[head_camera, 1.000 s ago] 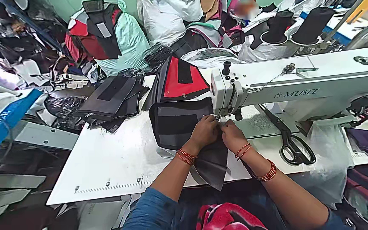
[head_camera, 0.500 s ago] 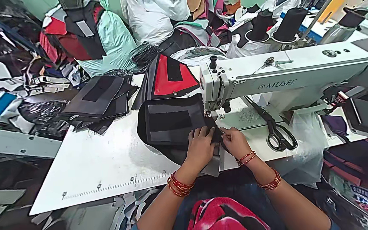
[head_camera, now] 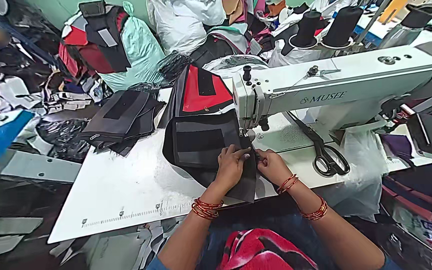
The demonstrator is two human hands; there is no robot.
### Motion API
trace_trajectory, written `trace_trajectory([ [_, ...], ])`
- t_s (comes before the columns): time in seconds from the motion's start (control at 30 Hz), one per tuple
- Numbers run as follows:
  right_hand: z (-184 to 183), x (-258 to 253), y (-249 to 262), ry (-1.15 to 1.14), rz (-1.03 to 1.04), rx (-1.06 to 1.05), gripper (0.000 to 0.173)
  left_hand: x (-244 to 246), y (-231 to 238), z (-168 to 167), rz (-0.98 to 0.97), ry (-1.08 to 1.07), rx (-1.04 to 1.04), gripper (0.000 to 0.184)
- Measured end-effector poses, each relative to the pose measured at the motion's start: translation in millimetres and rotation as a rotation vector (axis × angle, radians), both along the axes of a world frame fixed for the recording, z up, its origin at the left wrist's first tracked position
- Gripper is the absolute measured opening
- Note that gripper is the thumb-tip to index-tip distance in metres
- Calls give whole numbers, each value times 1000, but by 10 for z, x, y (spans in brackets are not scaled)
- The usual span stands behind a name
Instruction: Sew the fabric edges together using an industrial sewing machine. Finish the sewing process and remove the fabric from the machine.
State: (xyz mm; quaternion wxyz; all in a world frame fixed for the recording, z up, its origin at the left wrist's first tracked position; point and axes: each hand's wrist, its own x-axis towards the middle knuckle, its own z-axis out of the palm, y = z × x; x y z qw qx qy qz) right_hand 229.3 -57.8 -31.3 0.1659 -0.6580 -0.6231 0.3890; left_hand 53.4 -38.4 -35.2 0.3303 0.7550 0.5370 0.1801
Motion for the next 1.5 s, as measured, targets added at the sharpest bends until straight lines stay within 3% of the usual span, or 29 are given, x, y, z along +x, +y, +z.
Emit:
trace_trajectory([
  [0.27,7,55,17,106,40,-51,52,55,-82,-137,-104,199,220,34],
  [0.43,19,104,22,119,100,-58,51,39,-114,-151,-155,247,235,37],
  [0.87,184,-104,14,-305,318,-82,46,-217,134,38,-346,107,209,43],
  [0.93,200,-156,9,-365,334,-92,42,-193,199,-38,-316,68,255,41],
  [1.03,205,-198,-3,-405,337,-100,39,-117,207,-190,-339,113,323,52],
  [1.27,149,-134,-40,-283,242,-21,44,-150,146,-319,-293,-15,465,42],
  [1.4,-58,-31,-140,-57,4,181,42,-91,31,-192,-258,101,295,42],
  [1.5,-73,31,-151,48,-37,128,43,34,-41,-180,-192,171,282,35],
])
